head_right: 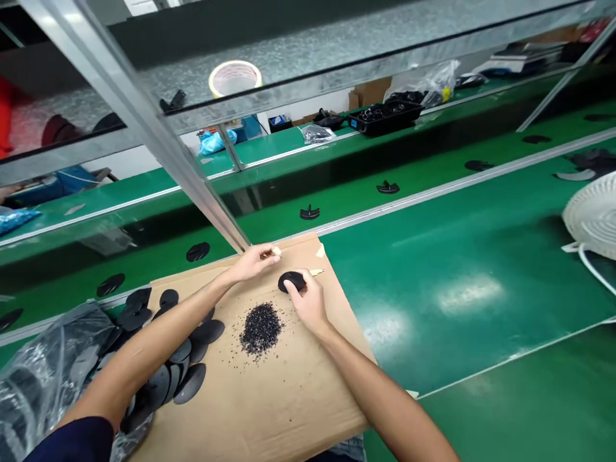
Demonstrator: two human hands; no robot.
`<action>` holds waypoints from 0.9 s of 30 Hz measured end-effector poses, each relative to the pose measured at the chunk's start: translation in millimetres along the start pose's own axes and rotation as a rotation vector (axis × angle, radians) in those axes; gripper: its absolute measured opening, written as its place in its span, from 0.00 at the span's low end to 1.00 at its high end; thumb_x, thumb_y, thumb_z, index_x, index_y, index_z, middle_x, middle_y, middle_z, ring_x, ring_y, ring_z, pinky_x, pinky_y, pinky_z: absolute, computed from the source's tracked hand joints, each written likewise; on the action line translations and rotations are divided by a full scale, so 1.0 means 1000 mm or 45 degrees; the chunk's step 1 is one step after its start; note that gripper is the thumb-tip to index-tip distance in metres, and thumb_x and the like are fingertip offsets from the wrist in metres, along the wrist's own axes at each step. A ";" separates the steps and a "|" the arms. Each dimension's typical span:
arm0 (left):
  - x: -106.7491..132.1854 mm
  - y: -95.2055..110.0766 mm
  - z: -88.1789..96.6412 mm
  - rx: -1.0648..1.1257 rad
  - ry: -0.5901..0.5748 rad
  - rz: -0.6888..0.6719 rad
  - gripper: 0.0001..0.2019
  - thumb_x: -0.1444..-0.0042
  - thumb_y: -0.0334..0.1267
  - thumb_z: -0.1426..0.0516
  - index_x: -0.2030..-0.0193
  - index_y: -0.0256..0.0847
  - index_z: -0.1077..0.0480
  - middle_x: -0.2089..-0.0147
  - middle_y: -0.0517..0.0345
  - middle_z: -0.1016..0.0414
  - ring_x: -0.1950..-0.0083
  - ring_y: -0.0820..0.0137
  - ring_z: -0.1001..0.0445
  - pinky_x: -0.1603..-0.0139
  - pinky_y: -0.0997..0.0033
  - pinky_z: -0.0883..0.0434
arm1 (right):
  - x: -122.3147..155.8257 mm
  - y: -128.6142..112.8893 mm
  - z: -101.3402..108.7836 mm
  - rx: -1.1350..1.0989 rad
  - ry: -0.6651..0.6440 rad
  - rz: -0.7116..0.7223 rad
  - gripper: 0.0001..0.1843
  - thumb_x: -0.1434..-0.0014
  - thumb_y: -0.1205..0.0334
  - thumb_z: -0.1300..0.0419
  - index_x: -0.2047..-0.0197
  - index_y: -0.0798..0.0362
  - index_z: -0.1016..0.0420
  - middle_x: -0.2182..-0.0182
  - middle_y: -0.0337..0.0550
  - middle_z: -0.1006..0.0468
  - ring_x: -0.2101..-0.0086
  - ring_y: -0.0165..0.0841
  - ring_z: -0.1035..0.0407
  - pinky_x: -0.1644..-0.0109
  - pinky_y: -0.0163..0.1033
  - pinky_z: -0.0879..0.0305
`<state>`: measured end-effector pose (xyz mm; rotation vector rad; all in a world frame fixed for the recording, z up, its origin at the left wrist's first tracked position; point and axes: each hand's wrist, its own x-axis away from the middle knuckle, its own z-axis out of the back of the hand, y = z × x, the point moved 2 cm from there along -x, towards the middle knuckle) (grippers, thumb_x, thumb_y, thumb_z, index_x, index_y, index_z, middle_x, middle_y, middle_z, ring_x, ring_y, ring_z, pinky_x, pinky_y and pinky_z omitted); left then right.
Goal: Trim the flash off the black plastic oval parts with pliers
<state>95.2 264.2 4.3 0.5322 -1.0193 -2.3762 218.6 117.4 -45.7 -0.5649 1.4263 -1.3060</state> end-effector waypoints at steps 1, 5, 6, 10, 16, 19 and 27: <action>-0.016 -0.005 0.001 -0.050 0.007 0.026 0.10 0.36 0.40 0.46 0.62 0.37 0.27 0.62 0.53 0.23 0.61 0.66 0.26 0.55 0.67 0.29 | 0.001 0.000 0.000 0.049 0.018 0.028 0.13 0.31 0.51 0.45 0.52 0.51 0.28 0.59 0.47 0.21 0.60 0.38 0.26 0.59 0.41 0.27; -0.082 -0.019 -0.005 -0.270 0.023 0.097 0.09 0.36 0.35 0.46 0.55 0.39 0.25 0.49 0.47 0.21 0.46 0.59 0.26 0.39 0.60 0.32 | 0.009 -0.005 -0.004 0.230 -0.072 0.211 0.10 0.29 0.58 0.46 0.54 0.50 0.25 0.63 0.46 0.21 0.64 0.36 0.27 0.60 0.40 0.30; -0.097 -0.021 -0.010 -0.315 0.021 0.110 0.10 0.36 0.35 0.46 0.52 0.39 0.25 0.44 0.46 0.23 0.41 0.58 0.28 0.35 0.58 0.35 | 0.010 -0.006 -0.006 0.273 -0.108 0.263 0.10 0.29 0.59 0.47 0.54 0.50 0.25 0.63 0.46 0.22 0.64 0.36 0.28 0.59 0.41 0.30; -0.146 -0.024 -0.029 -0.459 0.026 0.186 0.16 0.33 0.37 0.48 0.41 0.40 0.29 0.33 0.44 0.31 0.31 0.55 0.36 0.29 0.55 0.41 | 0.015 -0.009 -0.008 0.425 -0.184 0.410 0.10 0.29 0.63 0.49 0.53 0.51 0.26 0.63 0.46 0.22 0.66 0.35 0.29 0.60 0.40 0.32; -0.189 -0.025 -0.043 -0.566 0.112 0.359 0.14 0.31 0.40 0.48 0.44 0.39 0.29 0.37 0.39 0.27 0.31 0.51 0.36 0.32 0.50 0.39 | 0.020 -0.007 -0.008 0.778 -0.171 0.601 0.09 0.30 0.68 0.50 0.54 0.53 0.28 0.66 0.44 0.25 0.67 0.34 0.32 0.64 0.39 0.36; -0.197 -0.027 -0.045 -0.549 0.176 0.457 0.11 0.34 0.35 0.43 0.47 0.37 0.29 0.42 0.37 0.25 0.33 0.49 0.33 0.34 0.48 0.37 | 0.022 -0.004 -0.010 0.841 -0.166 0.624 0.08 0.32 0.70 0.47 0.56 0.53 0.28 0.67 0.44 0.25 0.65 0.35 0.34 0.63 0.40 0.37; -0.182 -0.013 -0.036 -0.103 0.278 0.482 0.15 0.34 0.42 0.40 0.45 0.37 0.28 0.45 0.49 0.25 0.45 0.62 0.24 0.43 0.53 0.24 | 0.020 -0.006 -0.008 0.805 -0.113 0.686 0.10 0.32 0.71 0.48 0.63 0.53 0.28 0.69 0.44 0.24 0.66 0.35 0.36 0.63 0.40 0.38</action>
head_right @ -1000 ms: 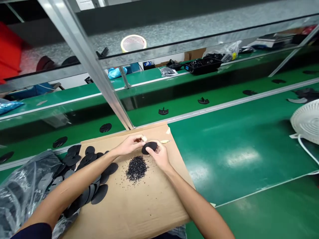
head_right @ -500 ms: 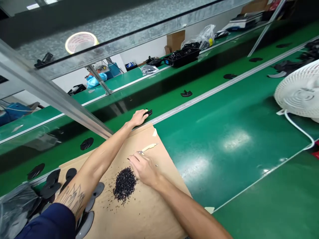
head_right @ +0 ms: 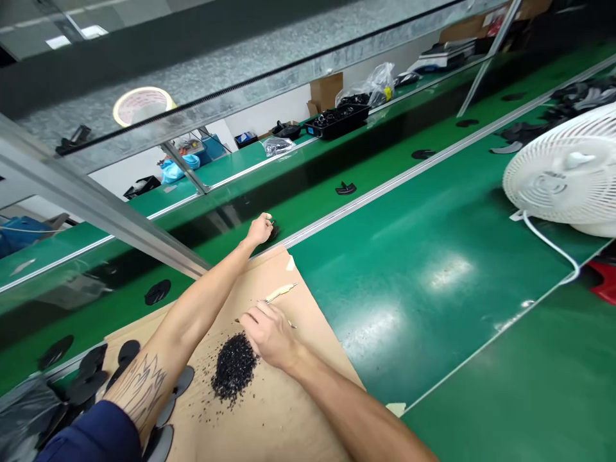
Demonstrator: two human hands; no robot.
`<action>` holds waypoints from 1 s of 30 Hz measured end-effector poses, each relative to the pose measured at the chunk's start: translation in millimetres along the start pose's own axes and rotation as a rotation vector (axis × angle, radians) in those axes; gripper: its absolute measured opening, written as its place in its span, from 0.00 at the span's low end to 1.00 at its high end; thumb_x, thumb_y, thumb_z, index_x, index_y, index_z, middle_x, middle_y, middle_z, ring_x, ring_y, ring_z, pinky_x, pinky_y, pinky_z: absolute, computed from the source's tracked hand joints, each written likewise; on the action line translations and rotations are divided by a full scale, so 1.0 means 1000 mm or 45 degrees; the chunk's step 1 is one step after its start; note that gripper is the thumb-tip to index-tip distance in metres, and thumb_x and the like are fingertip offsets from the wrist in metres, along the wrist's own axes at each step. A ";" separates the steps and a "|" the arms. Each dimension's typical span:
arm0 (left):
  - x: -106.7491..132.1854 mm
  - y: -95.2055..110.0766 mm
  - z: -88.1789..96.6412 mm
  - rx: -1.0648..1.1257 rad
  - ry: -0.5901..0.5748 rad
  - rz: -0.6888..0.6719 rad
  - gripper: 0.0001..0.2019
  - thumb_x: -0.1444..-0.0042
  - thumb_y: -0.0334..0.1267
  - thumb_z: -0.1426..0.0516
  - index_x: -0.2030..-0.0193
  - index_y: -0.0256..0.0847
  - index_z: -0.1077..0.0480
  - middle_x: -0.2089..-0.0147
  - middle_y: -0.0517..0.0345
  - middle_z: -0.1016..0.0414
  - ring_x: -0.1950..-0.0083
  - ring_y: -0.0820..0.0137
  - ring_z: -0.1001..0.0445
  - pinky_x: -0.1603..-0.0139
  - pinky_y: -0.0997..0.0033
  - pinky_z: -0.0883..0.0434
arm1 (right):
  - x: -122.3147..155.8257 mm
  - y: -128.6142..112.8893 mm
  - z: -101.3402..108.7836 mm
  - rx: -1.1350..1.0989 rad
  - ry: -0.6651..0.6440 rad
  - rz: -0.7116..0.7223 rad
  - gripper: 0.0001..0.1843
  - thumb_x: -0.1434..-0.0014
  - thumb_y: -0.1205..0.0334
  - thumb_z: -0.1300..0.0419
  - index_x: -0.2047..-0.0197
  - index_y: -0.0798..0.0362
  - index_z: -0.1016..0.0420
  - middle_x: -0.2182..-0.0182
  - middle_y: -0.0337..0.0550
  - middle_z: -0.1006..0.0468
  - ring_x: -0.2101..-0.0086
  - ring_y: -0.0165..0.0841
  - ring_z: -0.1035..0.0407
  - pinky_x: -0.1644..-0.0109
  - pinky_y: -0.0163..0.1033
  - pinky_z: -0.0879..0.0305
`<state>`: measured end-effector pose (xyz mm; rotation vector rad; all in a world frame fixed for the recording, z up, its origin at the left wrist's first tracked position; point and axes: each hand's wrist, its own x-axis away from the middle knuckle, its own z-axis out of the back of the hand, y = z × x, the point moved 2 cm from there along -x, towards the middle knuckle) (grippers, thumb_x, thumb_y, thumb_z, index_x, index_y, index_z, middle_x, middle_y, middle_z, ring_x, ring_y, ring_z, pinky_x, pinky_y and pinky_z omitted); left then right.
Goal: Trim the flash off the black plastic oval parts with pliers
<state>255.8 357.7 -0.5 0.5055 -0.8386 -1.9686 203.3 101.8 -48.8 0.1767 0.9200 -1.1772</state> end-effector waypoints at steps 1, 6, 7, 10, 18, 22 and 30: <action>0.007 0.001 0.007 0.088 -0.005 -0.011 0.14 0.34 0.41 0.40 0.47 0.36 0.27 0.47 0.50 0.24 0.47 0.63 0.23 0.45 0.56 0.24 | -0.001 0.001 0.001 -0.009 0.011 0.003 0.10 0.32 0.71 0.48 0.63 0.53 0.28 0.69 0.44 0.24 0.66 0.35 0.36 0.63 0.40 0.38; 0.074 -0.019 0.059 0.525 0.060 0.042 0.10 0.37 0.34 0.41 0.51 0.35 0.24 0.54 0.51 0.19 0.52 0.67 0.21 0.46 0.65 0.24 | -0.008 0.005 0.008 -0.149 0.050 -0.008 0.11 0.31 0.69 0.48 0.62 0.53 0.26 0.69 0.45 0.23 0.67 0.36 0.34 0.61 0.41 0.35; 0.094 -0.029 0.071 0.604 0.096 0.079 0.11 0.37 0.36 0.42 0.50 0.36 0.24 0.54 0.51 0.19 0.51 0.66 0.21 0.46 0.64 0.24 | -0.010 0.006 0.008 -0.192 0.052 -0.020 0.11 0.31 0.68 0.48 0.61 0.53 0.26 0.68 0.46 0.22 0.67 0.37 0.33 0.61 0.42 0.34; 0.164 -0.062 0.099 0.802 0.226 0.198 0.13 0.33 0.41 0.46 0.50 0.39 0.25 0.55 0.49 0.18 0.48 0.62 0.20 0.47 0.56 0.22 | -0.015 0.009 0.007 -0.326 0.055 -0.098 0.10 0.30 0.63 0.46 0.58 0.51 0.24 0.66 0.48 0.20 0.65 0.39 0.30 0.59 0.44 0.32; 0.287 -0.097 0.109 1.894 0.603 0.497 0.11 0.32 0.37 0.49 0.60 0.36 0.27 0.54 0.44 0.19 0.45 0.63 0.20 0.40 0.57 0.22 | -0.029 0.009 0.006 -0.554 0.076 -0.447 0.17 0.35 0.46 0.41 0.62 0.51 0.24 0.67 0.46 0.19 0.68 0.38 0.26 0.63 0.44 0.29; 0.289 -0.087 0.121 1.850 0.617 0.304 0.09 0.40 0.35 0.40 0.54 0.35 0.26 0.49 0.44 0.19 0.43 0.61 0.21 0.37 0.59 0.26 | -0.051 -0.001 0.019 -0.628 0.053 -0.561 0.21 0.38 0.42 0.39 0.62 0.53 0.24 0.70 0.44 0.20 0.70 0.35 0.26 0.67 0.41 0.28; 0.284 -0.076 0.131 1.319 0.687 -0.058 0.25 0.37 0.63 0.45 0.53 0.40 0.27 0.56 0.51 0.18 0.51 0.61 0.19 0.47 0.62 0.24 | -0.130 -0.063 0.027 -1.181 -0.068 -0.604 0.15 0.48 0.49 0.28 0.67 0.51 0.22 0.69 0.40 0.20 0.67 0.33 0.25 0.60 0.43 0.24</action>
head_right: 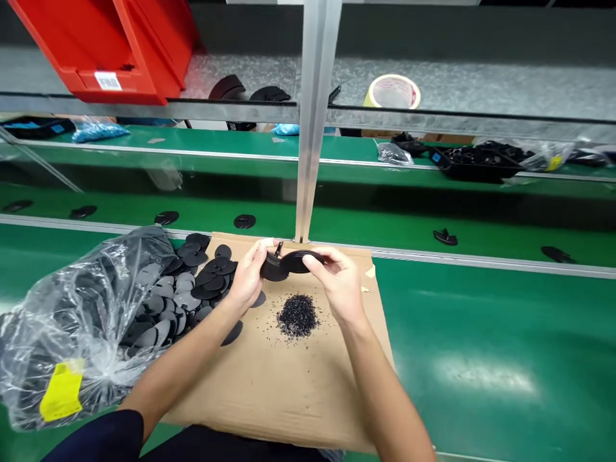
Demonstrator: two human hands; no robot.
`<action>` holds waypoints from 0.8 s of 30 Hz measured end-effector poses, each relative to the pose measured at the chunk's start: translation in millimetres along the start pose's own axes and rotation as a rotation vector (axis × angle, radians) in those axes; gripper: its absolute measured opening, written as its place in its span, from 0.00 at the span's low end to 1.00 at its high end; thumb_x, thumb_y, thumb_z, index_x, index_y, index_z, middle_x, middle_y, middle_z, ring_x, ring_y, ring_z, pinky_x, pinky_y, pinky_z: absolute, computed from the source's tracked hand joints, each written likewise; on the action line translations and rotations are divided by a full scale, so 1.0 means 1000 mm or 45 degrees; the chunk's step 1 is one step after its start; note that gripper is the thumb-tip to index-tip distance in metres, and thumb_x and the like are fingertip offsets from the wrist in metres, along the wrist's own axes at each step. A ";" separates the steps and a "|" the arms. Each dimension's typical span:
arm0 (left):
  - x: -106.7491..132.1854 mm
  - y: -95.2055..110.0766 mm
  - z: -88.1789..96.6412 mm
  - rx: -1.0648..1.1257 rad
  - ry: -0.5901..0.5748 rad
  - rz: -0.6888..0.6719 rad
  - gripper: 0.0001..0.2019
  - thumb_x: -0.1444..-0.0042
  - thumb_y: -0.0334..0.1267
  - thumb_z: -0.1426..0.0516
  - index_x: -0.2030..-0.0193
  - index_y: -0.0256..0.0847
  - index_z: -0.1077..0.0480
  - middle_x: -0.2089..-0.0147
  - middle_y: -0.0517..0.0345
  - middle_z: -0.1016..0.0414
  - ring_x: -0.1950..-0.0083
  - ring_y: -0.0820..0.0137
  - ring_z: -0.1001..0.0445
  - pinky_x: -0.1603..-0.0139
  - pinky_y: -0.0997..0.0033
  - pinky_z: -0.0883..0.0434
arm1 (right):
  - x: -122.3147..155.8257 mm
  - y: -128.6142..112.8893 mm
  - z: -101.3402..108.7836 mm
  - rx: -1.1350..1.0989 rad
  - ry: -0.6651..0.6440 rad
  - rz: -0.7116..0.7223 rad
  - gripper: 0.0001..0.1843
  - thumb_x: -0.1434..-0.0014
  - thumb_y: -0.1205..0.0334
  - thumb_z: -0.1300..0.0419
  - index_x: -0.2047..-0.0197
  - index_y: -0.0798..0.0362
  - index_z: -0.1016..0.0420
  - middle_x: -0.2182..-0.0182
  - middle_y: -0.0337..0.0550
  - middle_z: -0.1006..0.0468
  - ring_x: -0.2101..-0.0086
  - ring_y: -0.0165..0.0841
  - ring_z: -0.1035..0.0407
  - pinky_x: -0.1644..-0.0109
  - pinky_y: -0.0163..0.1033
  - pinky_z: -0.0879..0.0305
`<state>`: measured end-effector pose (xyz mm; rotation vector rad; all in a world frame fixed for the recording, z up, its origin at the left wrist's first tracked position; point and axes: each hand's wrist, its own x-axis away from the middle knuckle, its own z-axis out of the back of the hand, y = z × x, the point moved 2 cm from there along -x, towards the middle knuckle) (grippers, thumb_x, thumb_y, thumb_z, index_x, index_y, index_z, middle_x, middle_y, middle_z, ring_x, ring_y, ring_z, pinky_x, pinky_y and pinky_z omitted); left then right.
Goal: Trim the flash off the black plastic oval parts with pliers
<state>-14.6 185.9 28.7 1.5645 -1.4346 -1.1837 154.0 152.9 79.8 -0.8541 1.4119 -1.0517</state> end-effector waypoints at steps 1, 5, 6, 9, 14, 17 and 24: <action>0.001 0.000 0.000 -0.025 0.005 -0.050 0.26 0.37 0.64 0.46 0.53 0.41 0.27 0.54 0.51 0.18 0.50 0.62 0.20 0.45 0.63 0.25 | -0.002 0.001 -0.010 -0.023 0.007 -0.006 0.15 0.48 0.49 0.28 0.67 0.51 0.22 0.68 0.40 0.20 0.67 0.33 0.25 0.60 0.43 0.24; 0.006 0.003 0.002 -0.096 -0.025 -0.171 0.29 0.39 0.67 0.47 0.54 0.40 0.26 0.50 0.49 0.20 0.46 0.61 0.22 0.42 0.63 0.27 | -0.002 0.023 -0.037 -0.054 0.133 -0.036 0.16 0.47 0.48 0.28 0.65 0.51 0.22 0.68 0.40 0.19 0.67 0.33 0.25 0.59 0.42 0.24; 0.007 0.004 0.003 -0.119 -0.050 -0.172 0.28 0.40 0.66 0.44 0.54 0.40 0.27 0.50 0.50 0.21 0.46 0.61 0.23 0.42 0.64 0.27 | -0.001 0.029 -0.040 -0.049 0.161 -0.039 0.16 0.47 0.47 0.29 0.65 0.51 0.22 0.68 0.40 0.19 0.66 0.33 0.24 0.59 0.42 0.24; 0.008 0.006 0.004 -0.189 -0.110 -0.138 0.24 0.44 0.58 0.36 0.51 0.42 0.28 0.51 0.52 0.21 0.47 0.62 0.23 0.43 0.65 0.27 | 0.001 0.042 -0.042 0.003 0.220 -0.011 0.17 0.46 0.46 0.29 0.63 0.51 0.23 0.66 0.41 0.18 0.65 0.34 0.24 0.60 0.42 0.24; 0.006 0.010 0.003 -0.221 -0.227 -0.121 0.17 0.39 0.50 0.37 0.51 0.41 0.28 0.51 0.53 0.21 0.48 0.64 0.23 0.45 0.68 0.27 | 0.001 0.043 -0.039 0.088 0.284 0.076 0.15 0.44 0.48 0.31 0.64 0.51 0.24 0.68 0.39 0.20 0.67 0.31 0.26 0.62 0.39 0.27; 0.006 0.008 0.002 -0.202 -0.284 -0.107 0.17 0.39 0.50 0.37 0.52 0.40 0.27 0.52 0.53 0.21 0.51 0.66 0.22 0.48 0.69 0.26 | 0.001 0.041 -0.039 0.132 0.335 0.122 0.14 0.42 0.50 0.32 0.66 0.50 0.25 0.70 0.37 0.23 0.68 0.30 0.28 0.64 0.37 0.29; 0.008 -0.004 -0.003 -0.116 -0.258 0.051 0.24 0.43 0.59 0.36 0.55 0.36 0.24 0.59 0.51 0.20 0.57 0.66 0.22 0.54 0.69 0.24 | 0.007 0.041 -0.042 0.173 0.413 0.145 0.16 0.41 0.47 0.33 0.67 0.51 0.27 0.70 0.38 0.24 0.67 0.31 0.28 0.63 0.39 0.30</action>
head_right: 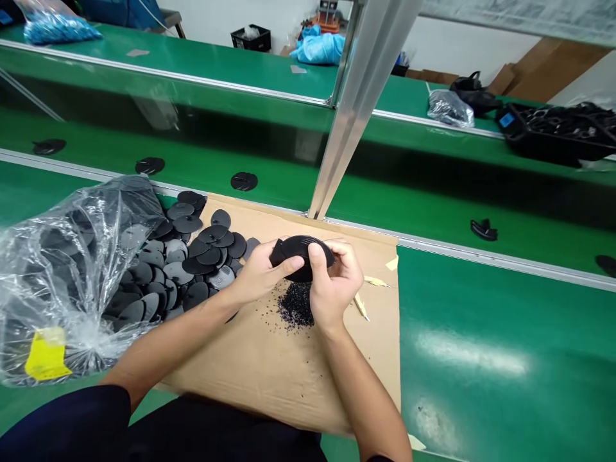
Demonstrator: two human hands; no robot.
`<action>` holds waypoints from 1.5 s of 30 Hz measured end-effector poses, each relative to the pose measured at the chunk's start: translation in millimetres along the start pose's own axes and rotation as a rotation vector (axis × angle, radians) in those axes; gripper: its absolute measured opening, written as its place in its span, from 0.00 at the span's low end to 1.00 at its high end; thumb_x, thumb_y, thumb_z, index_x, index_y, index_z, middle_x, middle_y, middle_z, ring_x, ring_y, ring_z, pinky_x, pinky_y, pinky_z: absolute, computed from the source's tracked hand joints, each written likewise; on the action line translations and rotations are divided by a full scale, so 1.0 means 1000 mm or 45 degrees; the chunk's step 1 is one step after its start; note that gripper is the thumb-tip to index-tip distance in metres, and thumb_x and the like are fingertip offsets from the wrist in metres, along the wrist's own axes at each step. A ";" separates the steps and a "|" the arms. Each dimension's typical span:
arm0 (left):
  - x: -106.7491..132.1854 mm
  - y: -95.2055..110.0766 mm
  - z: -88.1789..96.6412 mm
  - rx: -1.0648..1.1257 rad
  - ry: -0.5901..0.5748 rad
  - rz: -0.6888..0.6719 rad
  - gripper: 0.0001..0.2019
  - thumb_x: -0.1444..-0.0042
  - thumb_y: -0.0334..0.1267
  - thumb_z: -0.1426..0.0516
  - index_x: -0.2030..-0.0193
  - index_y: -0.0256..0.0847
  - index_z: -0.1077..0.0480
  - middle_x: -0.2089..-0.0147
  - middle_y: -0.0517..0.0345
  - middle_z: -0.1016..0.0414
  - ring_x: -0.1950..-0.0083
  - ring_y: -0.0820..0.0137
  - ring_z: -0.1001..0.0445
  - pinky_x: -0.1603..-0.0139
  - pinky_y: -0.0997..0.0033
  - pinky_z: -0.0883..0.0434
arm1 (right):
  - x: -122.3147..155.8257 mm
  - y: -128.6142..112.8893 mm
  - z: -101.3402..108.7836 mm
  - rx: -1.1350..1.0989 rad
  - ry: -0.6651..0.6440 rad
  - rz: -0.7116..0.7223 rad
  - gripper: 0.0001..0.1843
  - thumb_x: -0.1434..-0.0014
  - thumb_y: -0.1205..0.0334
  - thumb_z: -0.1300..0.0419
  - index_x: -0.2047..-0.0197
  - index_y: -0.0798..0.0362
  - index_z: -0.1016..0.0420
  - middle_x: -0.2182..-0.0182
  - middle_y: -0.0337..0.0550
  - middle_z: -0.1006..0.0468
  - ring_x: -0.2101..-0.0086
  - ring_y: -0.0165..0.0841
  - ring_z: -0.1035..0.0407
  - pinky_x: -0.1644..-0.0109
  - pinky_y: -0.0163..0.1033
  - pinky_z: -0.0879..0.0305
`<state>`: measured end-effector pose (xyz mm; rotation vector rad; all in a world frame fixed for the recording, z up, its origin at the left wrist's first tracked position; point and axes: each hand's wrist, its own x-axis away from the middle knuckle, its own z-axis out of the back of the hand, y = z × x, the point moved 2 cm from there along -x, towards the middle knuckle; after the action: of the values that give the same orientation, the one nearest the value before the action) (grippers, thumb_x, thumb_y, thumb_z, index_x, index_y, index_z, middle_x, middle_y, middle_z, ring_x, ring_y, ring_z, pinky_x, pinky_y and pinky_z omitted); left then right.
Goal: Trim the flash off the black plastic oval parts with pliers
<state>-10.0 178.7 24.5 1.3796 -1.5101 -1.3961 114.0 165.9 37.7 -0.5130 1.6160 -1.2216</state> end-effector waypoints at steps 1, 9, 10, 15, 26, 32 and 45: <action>0.000 -0.001 0.000 0.017 -0.013 0.034 0.26 0.44 0.60 0.36 0.55 0.36 0.24 0.60 0.51 0.20 0.59 0.67 0.22 0.56 0.69 0.24 | 0.000 0.000 0.000 -0.007 -0.001 -0.009 0.16 0.41 0.47 0.33 0.67 0.51 0.27 0.70 0.38 0.24 0.67 0.31 0.28 0.63 0.39 0.30; -0.002 -0.002 -0.002 0.165 -0.207 0.205 0.28 0.48 0.66 0.37 0.66 0.37 0.28 0.75 0.61 0.29 0.80 0.76 0.31 0.79 0.75 0.31 | -0.008 -0.009 0.013 -0.165 -0.022 -0.235 0.19 0.44 0.44 0.31 0.67 0.50 0.29 0.69 0.37 0.25 0.68 0.30 0.30 0.61 0.39 0.30; -0.002 -0.001 -0.002 0.165 -0.204 0.192 0.28 0.47 0.65 0.37 0.66 0.37 0.29 0.75 0.61 0.29 0.80 0.77 0.31 0.79 0.76 0.30 | -0.009 -0.009 0.014 -0.190 -0.012 -0.270 0.19 0.44 0.44 0.31 0.67 0.50 0.29 0.68 0.38 0.25 0.67 0.30 0.29 0.60 0.40 0.29; 0.000 -0.005 -0.004 0.191 -0.254 0.235 0.30 0.49 0.65 0.36 0.59 0.36 0.27 0.72 0.59 0.27 0.80 0.77 0.31 0.80 0.77 0.31 | -0.005 -0.010 0.009 -0.123 -0.058 -0.244 0.20 0.44 0.42 0.32 0.68 0.50 0.30 0.70 0.37 0.26 0.70 0.30 0.30 0.63 0.39 0.30; 0.003 -0.004 -0.002 0.096 -0.192 0.137 0.30 0.43 0.61 0.37 0.48 0.33 0.26 0.65 0.53 0.21 0.78 0.78 0.31 0.81 0.80 0.33 | -0.007 -0.012 0.006 -0.056 -0.140 -0.043 0.14 0.41 0.49 0.32 0.68 0.50 0.27 0.72 0.36 0.24 0.70 0.30 0.30 0.66 0.37 0.32; 0.003 -0.001 0.004 -0.138 -0.107 -0.079 0.24 0.37 0.57 0.41 0.50 0.35 0.25 0.59 0.51 0.21 0.59 0.68 0.23 0.61 0.72 0.24 | -0.013 -0.017 0.010 -0.086 -0.352 -0.049 0.09 0.39 0.56 0.33 0.69 0.49 0.25 0.72 0.36 0.25 0.69 0.29 0.31 0.65 0.37 0.33; 0.006 0.005 0.006 -0.030 -0.054 -0.189 0.22 0.35 0.55 0.42 0.53 0.35 0.25 0.62 0.55 0.22 0.70 0.74 0.27 0.74 0.76 0.31 | -0.028 -0.033 0.029 0.099 -0.712 0.086 0.05 0.40 0.58 0.32 0.64 0.50 0.20 0.71 0.39 0.21 0.70 0.31 0.29 0.64 0.40 0.29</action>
<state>-18.8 174.5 27.2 1.4817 -1.4373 -1.5378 143.6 161.6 79.9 -0.6743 1.0979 -0.9742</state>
